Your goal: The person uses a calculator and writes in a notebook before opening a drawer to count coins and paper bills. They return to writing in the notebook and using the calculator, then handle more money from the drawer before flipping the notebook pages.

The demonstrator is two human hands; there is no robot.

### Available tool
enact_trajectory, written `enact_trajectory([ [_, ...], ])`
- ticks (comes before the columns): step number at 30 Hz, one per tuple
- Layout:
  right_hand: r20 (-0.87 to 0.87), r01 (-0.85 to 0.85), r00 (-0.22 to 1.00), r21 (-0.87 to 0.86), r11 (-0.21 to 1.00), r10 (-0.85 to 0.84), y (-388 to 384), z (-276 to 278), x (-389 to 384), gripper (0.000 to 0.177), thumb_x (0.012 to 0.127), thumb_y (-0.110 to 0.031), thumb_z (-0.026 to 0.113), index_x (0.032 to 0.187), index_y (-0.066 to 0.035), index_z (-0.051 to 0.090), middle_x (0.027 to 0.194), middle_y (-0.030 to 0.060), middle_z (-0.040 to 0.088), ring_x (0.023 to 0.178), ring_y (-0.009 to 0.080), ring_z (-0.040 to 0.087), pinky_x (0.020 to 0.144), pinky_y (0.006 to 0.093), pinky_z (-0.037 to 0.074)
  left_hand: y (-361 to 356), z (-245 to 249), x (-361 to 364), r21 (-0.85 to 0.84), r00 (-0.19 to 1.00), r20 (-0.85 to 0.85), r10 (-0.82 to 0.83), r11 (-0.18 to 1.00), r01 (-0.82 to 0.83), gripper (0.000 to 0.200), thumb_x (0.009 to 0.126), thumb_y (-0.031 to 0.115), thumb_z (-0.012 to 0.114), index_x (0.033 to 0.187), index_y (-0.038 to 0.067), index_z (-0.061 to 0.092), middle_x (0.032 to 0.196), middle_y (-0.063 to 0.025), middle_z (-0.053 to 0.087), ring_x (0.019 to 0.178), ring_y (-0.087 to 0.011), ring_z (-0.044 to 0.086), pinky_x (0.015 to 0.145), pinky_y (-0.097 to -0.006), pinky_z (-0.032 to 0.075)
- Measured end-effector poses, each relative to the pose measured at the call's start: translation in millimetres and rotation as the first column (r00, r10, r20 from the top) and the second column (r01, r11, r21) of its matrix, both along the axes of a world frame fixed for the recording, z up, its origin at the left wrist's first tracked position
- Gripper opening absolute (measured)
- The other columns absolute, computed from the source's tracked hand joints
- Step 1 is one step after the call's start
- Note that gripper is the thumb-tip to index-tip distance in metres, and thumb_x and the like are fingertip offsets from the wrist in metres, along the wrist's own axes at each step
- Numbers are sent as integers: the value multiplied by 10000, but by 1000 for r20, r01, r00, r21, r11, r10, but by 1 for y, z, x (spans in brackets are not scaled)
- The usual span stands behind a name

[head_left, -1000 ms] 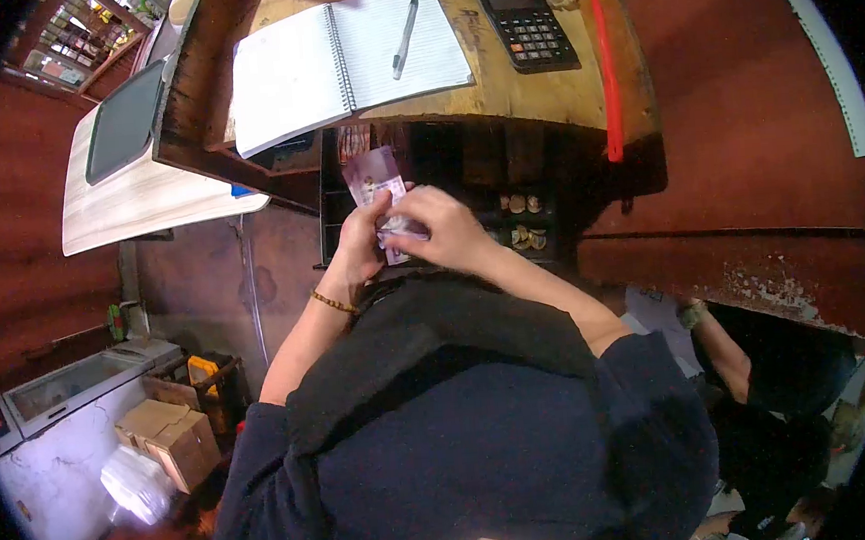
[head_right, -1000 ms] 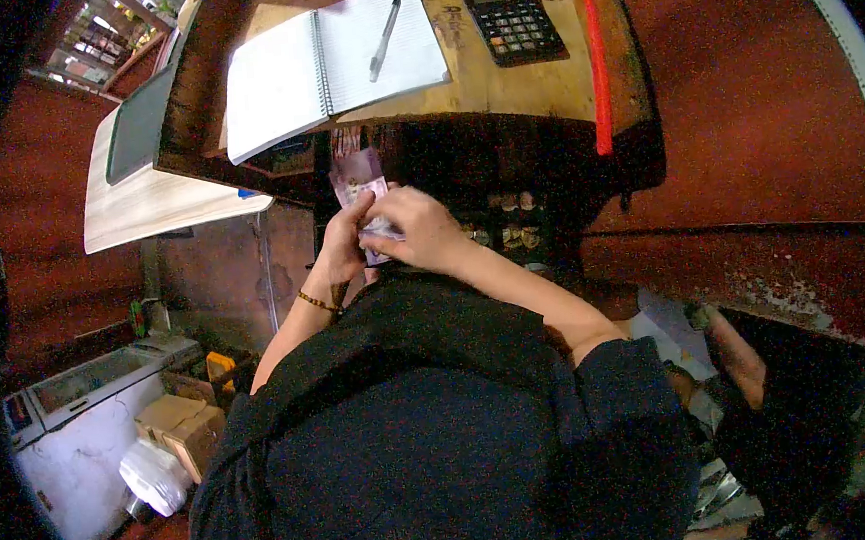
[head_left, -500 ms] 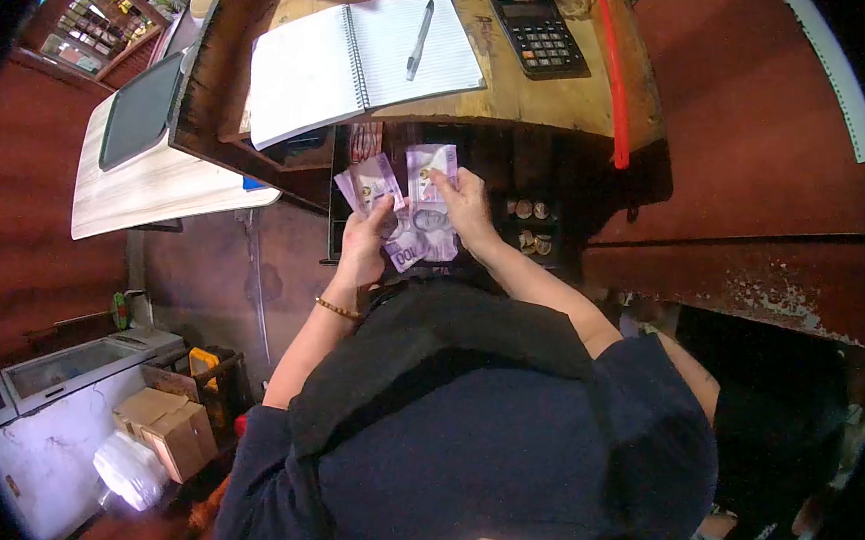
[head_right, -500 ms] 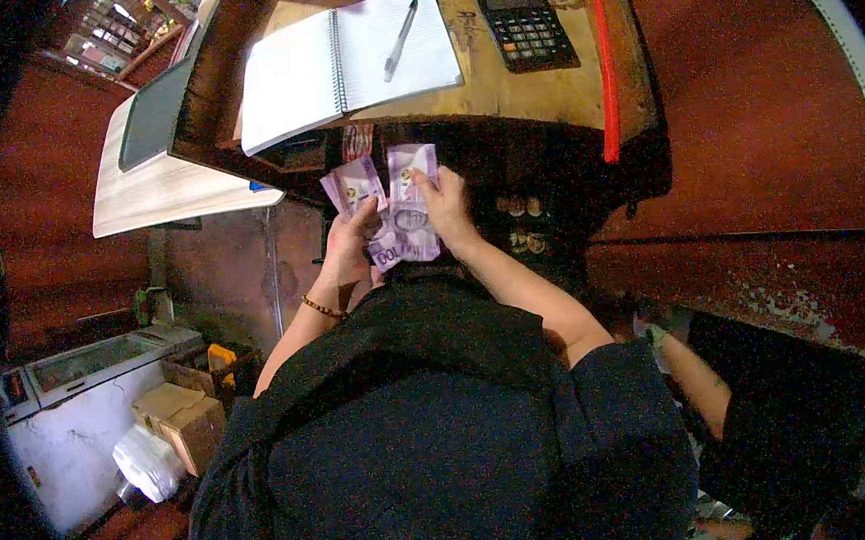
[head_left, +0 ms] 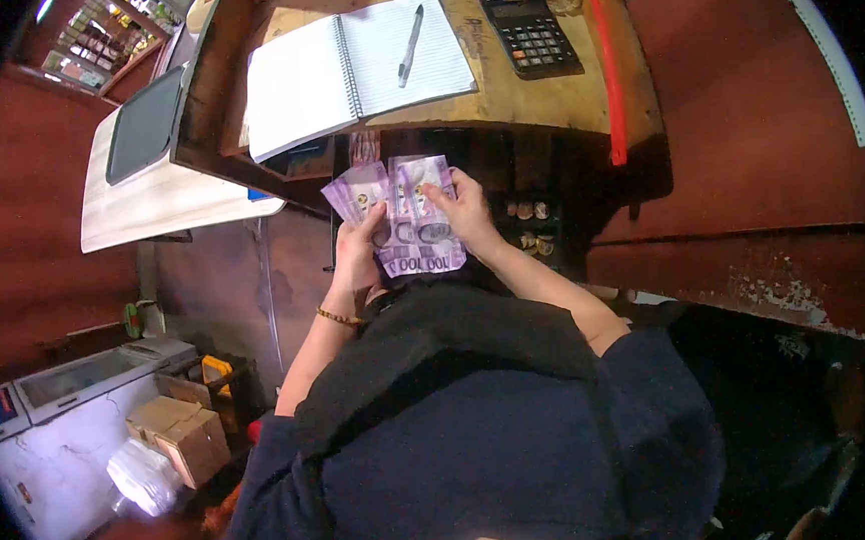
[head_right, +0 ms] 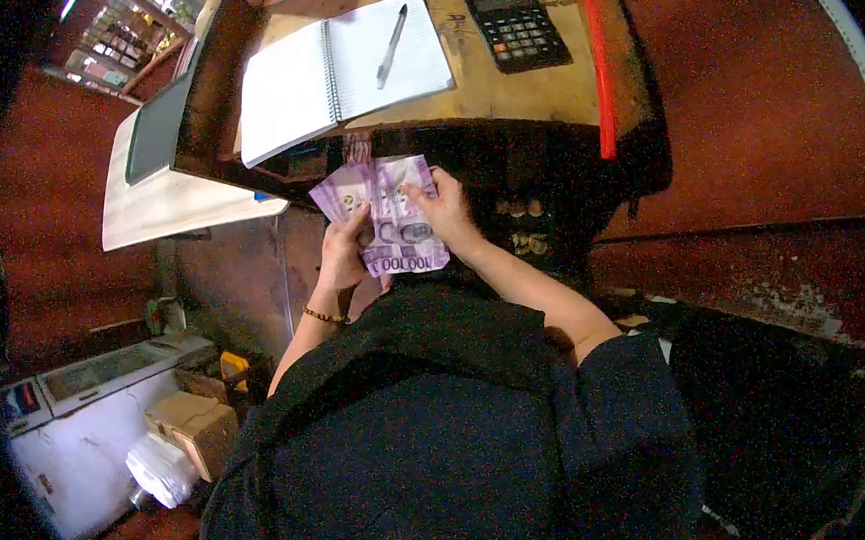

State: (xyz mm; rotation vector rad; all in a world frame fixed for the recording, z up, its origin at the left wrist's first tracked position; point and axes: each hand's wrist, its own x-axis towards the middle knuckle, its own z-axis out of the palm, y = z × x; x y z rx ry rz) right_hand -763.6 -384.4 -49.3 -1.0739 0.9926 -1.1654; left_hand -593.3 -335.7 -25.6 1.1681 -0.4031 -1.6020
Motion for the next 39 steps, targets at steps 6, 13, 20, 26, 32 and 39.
enact_trajectory([
  [6, 50, -174, 984, 59, 983, 172, 7, -12, 5, 163, 841, -101, 653, 959, 2, 605, 864, 30, 644, 747, 64, 565, 676, 236, 466, 6, -17, -11, -85, 988, 154, -29, 995, 43, 267, 844, 148, 632, 1047, -20, 587, 952, -80, 648, 777, -150, 625, 678, -295, 506],
  [13, 103, -87, 991, 42, 995, 82, -3, -7, -1, 174, 853, -91, 634, 999, -3, 601, 886, 27, 648, 773, 67, 573, 718, 238, 468, 0, 7, -5, 0, 998, 25, 63, 998, -63, 204, 855, 161, 617, 989, 8, 607, 898, -69, 654, 758, -146, 623, 650, -274, 494],
  [20, 52, -233, 972, 85, 969, 230, 0, -13, 13, 192, 845, -90, 641, 1012, -6, 597, 905, 29, 644, 788, 78, 579, 727, 244, 473, 5, -11, -4, 42, 996, 86, 32, 998, -36, 286, 886, 162, 578, 1104, -18, 535, 1000, -78, 622, 857, -180, 618, 754, -319, 510],
  [26, 104, -196, 976, 40, 980, 192, -6, -2, 11, 177, 845, -67, 634, 1006, -3, 595, 906, 41, 647, 786, 88, 593, 736, 250, 479, 4, -6, 14, -84, 987, 138, 87, 994, -76, 278, 882, 154, 582, 1097, -19, 546, 1002, -91, 629, 866, -177, 624, 706, -308, 521],
  [32, 197, -286, 944, 97, 953, 263, 0, 1, 24, 160, 817, -92, 670, 934, 1, 613, 854, 34, 643, 754, 82, 577, 694, 247, 479, 13, -10, 4, -144, 984, 177, 29, 990, -4, 271, 878, 156, 594, 1082, -21, 572, 1000, -69, 639, 848, -169, 630, 741, -309, 514],
  [39, 236, -222, 952, 102, 970, 193, -8, 0, 12, 166, 838, -39, 634, 994, 1, 596, 918, 53, 654, 795, 103, 614, 731, 255, 498, 8, -5, 19, -74, 966, 257, 39, 997, -20, 315, 855, 187, 628, 1090, -11, 560, 985, -75, 626, 820, -140, 601, 698, -273, 492],
])
